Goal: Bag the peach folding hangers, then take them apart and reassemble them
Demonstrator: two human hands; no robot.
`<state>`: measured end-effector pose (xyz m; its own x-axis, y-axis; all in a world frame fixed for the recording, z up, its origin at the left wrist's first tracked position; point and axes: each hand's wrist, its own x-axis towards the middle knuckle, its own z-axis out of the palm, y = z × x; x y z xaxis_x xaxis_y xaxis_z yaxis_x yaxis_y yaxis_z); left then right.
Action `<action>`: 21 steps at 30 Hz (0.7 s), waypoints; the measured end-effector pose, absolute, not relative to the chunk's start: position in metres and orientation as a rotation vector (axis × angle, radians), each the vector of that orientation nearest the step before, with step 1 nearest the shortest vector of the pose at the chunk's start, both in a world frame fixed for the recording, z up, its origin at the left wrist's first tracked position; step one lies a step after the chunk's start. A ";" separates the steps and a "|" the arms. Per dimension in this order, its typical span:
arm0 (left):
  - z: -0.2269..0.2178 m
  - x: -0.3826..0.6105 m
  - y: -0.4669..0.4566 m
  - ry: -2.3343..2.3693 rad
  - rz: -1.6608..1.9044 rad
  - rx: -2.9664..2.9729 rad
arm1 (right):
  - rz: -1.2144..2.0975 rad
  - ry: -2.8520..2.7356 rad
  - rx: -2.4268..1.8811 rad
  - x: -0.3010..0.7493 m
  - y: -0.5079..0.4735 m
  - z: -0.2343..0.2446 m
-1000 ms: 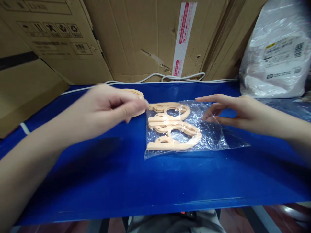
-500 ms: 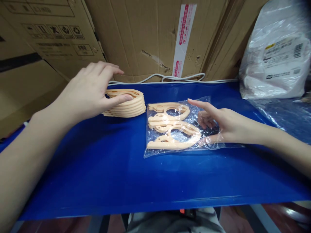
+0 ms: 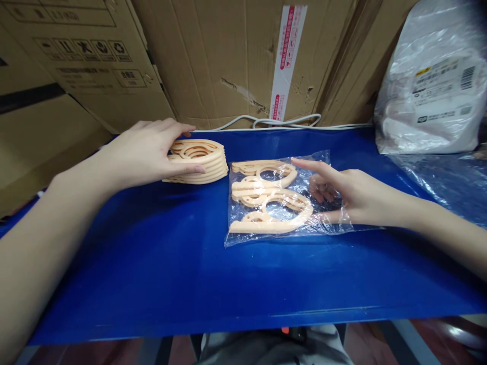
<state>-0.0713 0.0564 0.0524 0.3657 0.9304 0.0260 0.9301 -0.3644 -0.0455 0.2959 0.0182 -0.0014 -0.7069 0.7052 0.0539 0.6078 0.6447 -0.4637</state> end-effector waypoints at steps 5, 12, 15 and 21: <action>0.052 -0.071 0.055 -1.650 0.089 -2.583 | 0.639 -2.663 -1.071 0.300 0.020 0.001; 0.041 -0.078 0.065 -1.662 -0.062 -2.528 | 0.674 -2.626 -1.178 0.309 0.021 0.011; 0.041 -0.083 0.068 -1.550 0.034 -2.530 | 0.484 -2.594 -1.271 0.311 0.024 0.010; 0.040 -0.085 0.065 -1.407 -0.018 -2.483 | 0.206 -2.516 -1.383 0.316 0.027 0.012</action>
